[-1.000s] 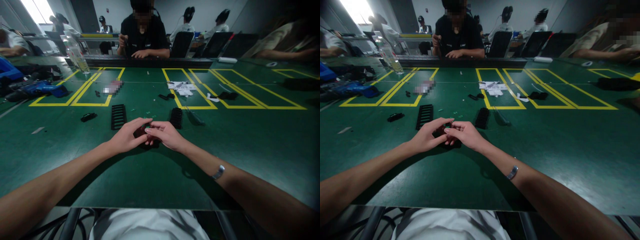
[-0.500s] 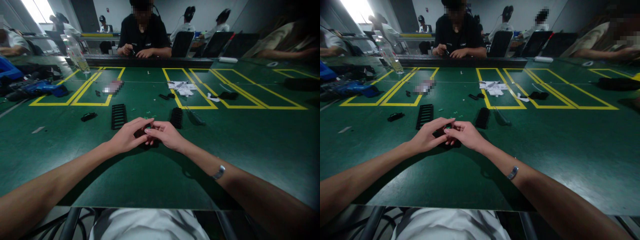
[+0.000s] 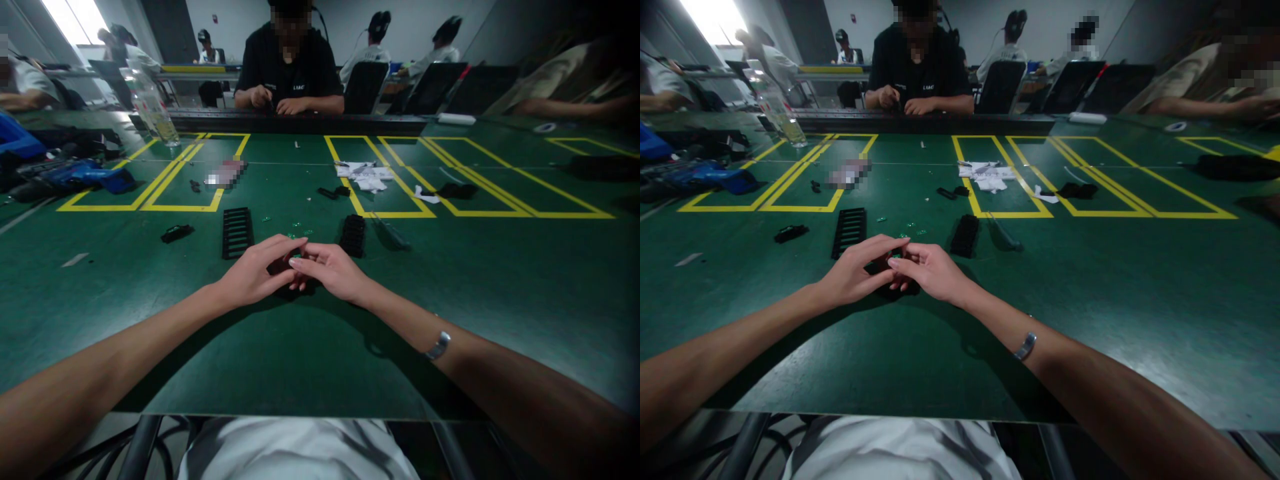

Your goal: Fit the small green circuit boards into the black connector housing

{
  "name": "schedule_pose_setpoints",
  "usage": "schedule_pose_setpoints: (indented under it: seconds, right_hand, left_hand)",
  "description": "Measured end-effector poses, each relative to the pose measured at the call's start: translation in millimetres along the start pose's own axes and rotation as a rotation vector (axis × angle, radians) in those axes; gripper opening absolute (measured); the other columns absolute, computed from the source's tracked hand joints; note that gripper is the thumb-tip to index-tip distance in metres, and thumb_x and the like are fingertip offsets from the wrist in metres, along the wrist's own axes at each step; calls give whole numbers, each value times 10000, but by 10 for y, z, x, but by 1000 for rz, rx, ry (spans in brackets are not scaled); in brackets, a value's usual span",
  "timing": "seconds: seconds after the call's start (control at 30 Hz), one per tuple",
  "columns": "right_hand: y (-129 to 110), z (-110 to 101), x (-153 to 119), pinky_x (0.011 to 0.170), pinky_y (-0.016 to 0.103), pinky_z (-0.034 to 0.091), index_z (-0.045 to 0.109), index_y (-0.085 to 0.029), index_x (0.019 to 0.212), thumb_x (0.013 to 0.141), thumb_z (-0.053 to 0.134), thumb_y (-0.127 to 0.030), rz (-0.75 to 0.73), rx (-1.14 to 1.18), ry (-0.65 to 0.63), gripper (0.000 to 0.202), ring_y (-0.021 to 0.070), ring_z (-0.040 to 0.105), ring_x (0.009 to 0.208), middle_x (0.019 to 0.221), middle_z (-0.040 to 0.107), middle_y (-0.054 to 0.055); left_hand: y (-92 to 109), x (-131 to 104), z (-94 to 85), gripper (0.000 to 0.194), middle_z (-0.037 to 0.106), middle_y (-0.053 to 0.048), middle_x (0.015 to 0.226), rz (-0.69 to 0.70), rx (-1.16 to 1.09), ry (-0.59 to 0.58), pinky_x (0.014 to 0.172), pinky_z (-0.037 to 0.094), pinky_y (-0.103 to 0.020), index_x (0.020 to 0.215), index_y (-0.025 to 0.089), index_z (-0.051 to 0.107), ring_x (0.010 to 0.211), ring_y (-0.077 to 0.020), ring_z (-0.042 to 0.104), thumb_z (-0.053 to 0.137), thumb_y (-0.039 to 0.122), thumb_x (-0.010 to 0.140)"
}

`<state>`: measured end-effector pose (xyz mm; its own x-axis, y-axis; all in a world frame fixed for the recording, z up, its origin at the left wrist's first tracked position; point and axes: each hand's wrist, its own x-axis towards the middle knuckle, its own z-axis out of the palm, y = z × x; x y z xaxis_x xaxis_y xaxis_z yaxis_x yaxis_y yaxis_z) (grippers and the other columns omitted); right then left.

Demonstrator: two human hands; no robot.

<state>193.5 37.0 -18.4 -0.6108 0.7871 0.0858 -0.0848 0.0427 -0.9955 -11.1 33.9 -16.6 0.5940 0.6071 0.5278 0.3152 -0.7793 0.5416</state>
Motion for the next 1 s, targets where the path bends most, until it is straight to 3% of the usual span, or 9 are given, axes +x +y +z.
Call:
schedule_pose_setpoints:
  seconds: [0.2,0.43,0.57,0.7,0.87,1.0]
  right_hand:
    - [2,3,16,603,264,570,645,-133,888,895,699,-405,-13,-5,18,278,159,703,678,741,703,38]
    - [-7,13,16,649,270,555,687,-135,907,888,707,-359,-42,-33,16,226,140,654,673,757,695,20]
    - [5,13,15,674,272,548,716,-140,952,863,732,-336,-51,-53,20,216,134,635,698,816,685,19]
    - [29,11,25,676,265,544,728,-137,943,842,759,-317,-46,-32,10,209,127,625,697,806,676,11]
    - [10,20,27,667,264,546,723,-124,878,851,752,-310,-40,-39,-2,191,129,633,688,769,684,23]
    - [-12,26,22,650,261,559,715,-121,866,855,747,-322,-16,-13,-29,204,137,660,684,771,703,37]
  left_hand:
    - [-2,10,2,506,649,-113,1196,-36,-17,-10,914,520,-356,1425,201,516,1059,-209,629,623,240,932]
    - [7,1,-1,774,700,-90,1113,-231,-133,-145,817,548,-313,1511,217,371,913,-205,684,732,408,854]
    - [19,9,-17,676,685,-107,1192,-224,-169,-166,830,547,-313,1470,199,415,968,-214,681,679,433,894]
    - [40,22,-12,604,714,-83,1076,-268,-150,-189,713,531,-265,1471,205,411,831,-177,679,604,436,947]
    - [83,36,-21,543,715,-71,1064,-281,-188,-196,735,529,-259,1437,209,454,861,-174,680,594,425,958]
    - [100,36,-23,512,704,-40,927,-294,-307,-210,667,531,-228,1425,197,455,733,-136,661,578,403,973]
